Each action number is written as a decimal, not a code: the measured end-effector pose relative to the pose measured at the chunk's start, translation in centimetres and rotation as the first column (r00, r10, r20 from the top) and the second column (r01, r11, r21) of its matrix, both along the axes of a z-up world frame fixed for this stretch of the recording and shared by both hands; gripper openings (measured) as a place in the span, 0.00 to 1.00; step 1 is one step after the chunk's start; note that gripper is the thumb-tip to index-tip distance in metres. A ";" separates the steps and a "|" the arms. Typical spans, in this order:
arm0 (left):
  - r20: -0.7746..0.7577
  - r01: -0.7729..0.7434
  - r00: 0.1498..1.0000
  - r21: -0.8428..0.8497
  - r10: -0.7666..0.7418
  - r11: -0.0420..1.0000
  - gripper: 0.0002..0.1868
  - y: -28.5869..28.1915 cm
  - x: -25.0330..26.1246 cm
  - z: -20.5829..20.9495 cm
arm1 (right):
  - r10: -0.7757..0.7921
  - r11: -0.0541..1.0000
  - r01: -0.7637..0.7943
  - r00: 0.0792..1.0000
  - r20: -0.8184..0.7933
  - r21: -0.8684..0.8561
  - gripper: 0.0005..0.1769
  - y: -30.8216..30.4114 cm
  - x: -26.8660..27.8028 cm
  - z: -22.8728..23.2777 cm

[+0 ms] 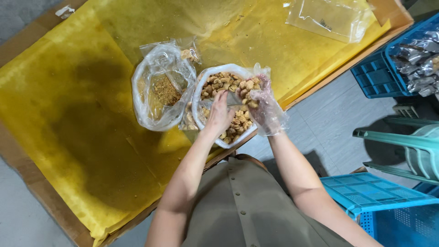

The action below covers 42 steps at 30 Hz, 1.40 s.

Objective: The person scoops snack pieces from a large bag into small plastic pouches using a scoop. They place each filled pouch on a digital scale to check the weight, then move the pouches into a blue crate. The process repeats with multiple pouches.

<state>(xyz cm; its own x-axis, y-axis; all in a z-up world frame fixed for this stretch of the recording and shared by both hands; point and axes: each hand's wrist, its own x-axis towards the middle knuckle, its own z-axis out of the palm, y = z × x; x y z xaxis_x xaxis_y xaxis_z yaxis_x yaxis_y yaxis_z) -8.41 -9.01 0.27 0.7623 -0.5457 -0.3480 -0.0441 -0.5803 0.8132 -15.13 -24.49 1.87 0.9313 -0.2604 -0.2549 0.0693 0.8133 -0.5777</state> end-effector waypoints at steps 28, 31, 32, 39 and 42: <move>-0.182 -0.209 0.967 -0.158 0.180 0.965 0.34 0.0 -0.7 -3.0 | -0.465 0.842 0.444 0.885 0.005 -0.306 0.20 -0.3 3.9 1.8; -0.193 -0.294 0.946 -0.172 0.261 0.940 0.31 1.3 0.8 -0.5 | -0.225 0.866 0.105 0.955 -0.194 -0.490 0.22 -2.5 2.4 -1.6; -0.165 -0.288 0.951 -0.171 0.261 0.942 0.31 1.8 1.2 0.4 | -0.100 0.848 -0.118 0.922 -0.374 -0.517 0.25 -2.5 1.9 -2.8; 0.046 -0.240 0.967 -0.166 0.250 0.957 0.32 5.3 1.8 2.2 | -0.054 -0.350 -0.885 0.346 -0.937 -0.307 0.68 4.0 -0.3 -6.0; 0.157 -0.211 0.959 -0.158 0.235 0.965 0.31 6.7 1.6 1.7 | 0.037 -0.433 -0.848 0.322 -0.946 -0.305 0.53 6.6 -0.3 -6.0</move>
